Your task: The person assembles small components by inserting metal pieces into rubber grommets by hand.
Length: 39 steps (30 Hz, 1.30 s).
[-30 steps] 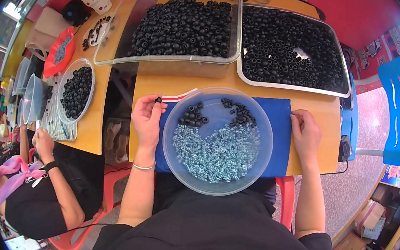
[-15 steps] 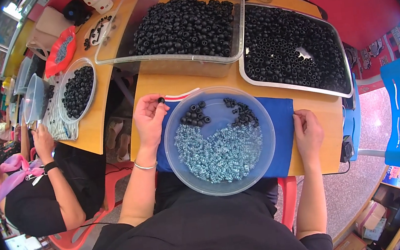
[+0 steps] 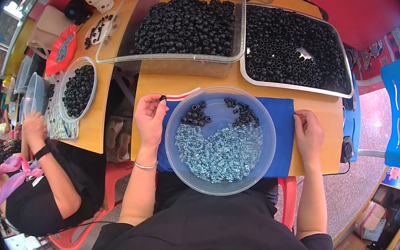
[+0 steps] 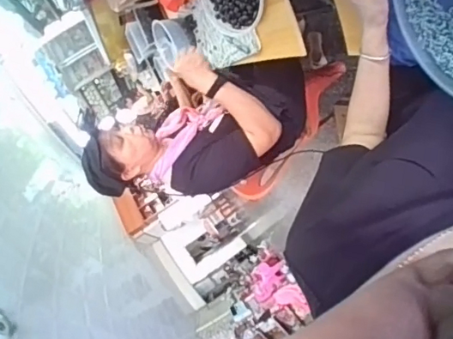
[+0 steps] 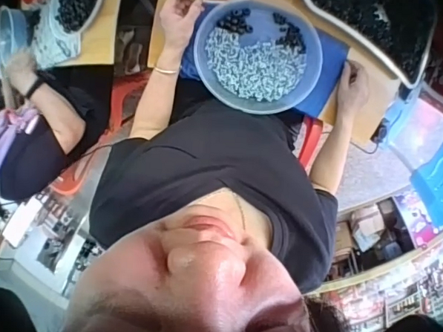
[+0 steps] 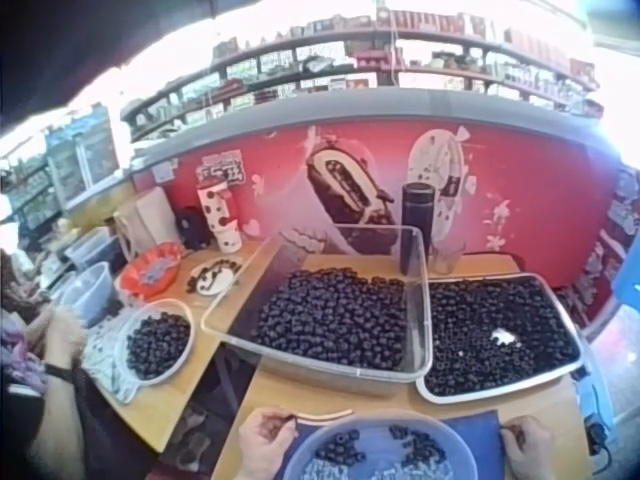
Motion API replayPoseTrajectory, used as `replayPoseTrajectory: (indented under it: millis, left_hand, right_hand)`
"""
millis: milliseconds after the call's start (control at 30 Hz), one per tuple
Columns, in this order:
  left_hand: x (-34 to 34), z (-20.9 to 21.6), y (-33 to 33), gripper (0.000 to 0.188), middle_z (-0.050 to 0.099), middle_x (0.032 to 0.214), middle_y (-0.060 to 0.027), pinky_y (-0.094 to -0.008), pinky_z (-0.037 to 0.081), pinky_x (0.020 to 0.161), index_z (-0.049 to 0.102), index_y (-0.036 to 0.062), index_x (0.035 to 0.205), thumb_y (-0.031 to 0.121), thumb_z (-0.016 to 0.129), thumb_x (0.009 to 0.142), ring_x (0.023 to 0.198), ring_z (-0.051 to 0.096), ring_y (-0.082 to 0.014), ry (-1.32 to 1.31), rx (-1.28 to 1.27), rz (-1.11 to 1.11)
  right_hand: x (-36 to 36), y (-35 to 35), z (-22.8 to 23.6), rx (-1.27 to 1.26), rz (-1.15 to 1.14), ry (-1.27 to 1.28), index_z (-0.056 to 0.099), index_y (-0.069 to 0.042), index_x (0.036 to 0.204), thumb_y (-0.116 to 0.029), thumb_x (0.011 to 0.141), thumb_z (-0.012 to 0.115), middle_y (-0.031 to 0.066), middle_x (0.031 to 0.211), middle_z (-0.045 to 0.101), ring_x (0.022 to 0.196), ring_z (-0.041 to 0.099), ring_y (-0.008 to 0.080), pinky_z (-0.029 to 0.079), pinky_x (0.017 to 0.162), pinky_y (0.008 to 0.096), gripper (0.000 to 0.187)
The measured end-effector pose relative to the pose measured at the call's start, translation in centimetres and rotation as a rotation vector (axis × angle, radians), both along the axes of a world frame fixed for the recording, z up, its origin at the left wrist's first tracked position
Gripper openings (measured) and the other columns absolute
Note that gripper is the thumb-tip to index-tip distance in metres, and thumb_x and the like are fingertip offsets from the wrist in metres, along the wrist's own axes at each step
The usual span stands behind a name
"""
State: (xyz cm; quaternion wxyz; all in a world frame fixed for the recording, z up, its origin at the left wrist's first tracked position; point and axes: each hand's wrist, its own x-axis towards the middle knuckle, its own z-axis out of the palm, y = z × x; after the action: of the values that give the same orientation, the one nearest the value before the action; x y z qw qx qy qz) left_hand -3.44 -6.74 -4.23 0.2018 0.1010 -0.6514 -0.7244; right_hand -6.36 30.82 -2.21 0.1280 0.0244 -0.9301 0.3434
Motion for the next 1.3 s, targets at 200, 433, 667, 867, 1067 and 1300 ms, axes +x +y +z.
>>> replayPoseTrajectory:
  millis: [200, 433, 667, 867, 1067, 1300]
  left_hand:
    - [0.1, -0.1, -0.3, 0.018, 0.062, 0.082, -0.0012, -0.0176, 0.047, 0.064, 0.061, -0.0021, 0.105, 0.001, 0.064, 0.087, 0.071, 0.059, -0.006, -0.01, -0.021, -0.005]
    - [0.1, -0.3, -0.4, 0.021, 0.062, 0.087, -0.0029, -0.0188, 0.046, 0.063, 0.063, -0.0026, 0.109, 0.006, 0.063, 0.09, 0.074, 0.058, -0.0068, 0.016, -0.074, -0.007]
    - [0.2, -0.4, -0.6, 0.025, 0.063, 0.084, -0.003, -0.0185, 0.044, 0.06, 0.062, -0.0021, 0.107, 0.019, 0.057, 0.096, 0.069, 0.057, -0.0067, 0.016, -0.069, -0.012]
    - [0.2, -0.4, -0.5, 0.026, 0.064, 0.084, -0.0055, -0.0197, 0.044, 0.059, 0.058, -0.0003, 0.105, 0.024, 0.05, 0.099, 0.067, 0.058, -0.0082, 0.045, -0.006, -0.005]
    - [0.0, -0.2, -0.5, 0.024, 0.062, 0.083, -0.0072, -0.0212, 0.045, 0.059, 0.052, 0.0025, 0.099, 0.026, 0.047, 0.1, 0.067, 0.059, -0.0108, 0.128, 0.106, -0.001]
    - [0.8, 5.1, 2.3, 0.023, 0.064, 0.085, -0.0097, -0.0209, 0.046, 0.06, 0.05, 0.0029, 0.098, 0.026, 0.048, 0.1, 0.067, 0.059, -0.0106, 0.238, 0.129, -0.097]
  right_hand:
    - [0.0, -0.2, 0.0, 0.018, 0.003, 0.008, 0.062, -0.002, 0.09, -0.005, 0.085, 0.064, 0.0062, 0.069, 0.058, 0.056, 0.051, 0.0135, 0.043, 0.055, 0.0271, 0.007]
    - [0.0, -0.2, 0.0, 0.022, 0.002, 0.011, 0.062, -0.002, 0.09, -0.005, 0.085, 0.064, 0.0062, 0.069, 0.058, 0.056, 0.051, 0.0136, 0.043, 0.055, 0.0273, 0.006]
    - [0.0, -0.1, 0.0, 0.009, 0.008, 0.014, 0.062, -0.001, 0.09, -0.005, 0.085, 0.064, 0.0063, 0.069, 0.058, 0.057, 0.051, 0.0136, 0.043, 0.055, 0.0272, 0.006]
    - [0.2, -0.2, 0.1, 0.011, 0.006, 0.019, 0.062, -0.001, 0.09, -0.005, 0.085, 0.064, 0.0069, 0.07, 0.058, 0.057, 0.052, 0.0138, 0.043, 0.055, 0.0269, 0.007]
    - [0.1, -0.2, 0.4, 0.023, 0.0, 0.022, 0.062, -0.002, 0.091, -0.005, 0.085, 0.065, 0.0074, 0.071, 0.059, 0.058, 0.053, 0.014, 0.044, 0.056, 0.0263, 0.008]
    - [0.8, -2.6, 2.5, -0.198, 0.056, 0.107, 0.065, -0.001, 0.09, -0.004, 0.085, 0.065, 0.0039, 0.073, 0.06, 0.06, 0.051, 0.0091, 0.043, 0.056, 0.0234, 0.006]
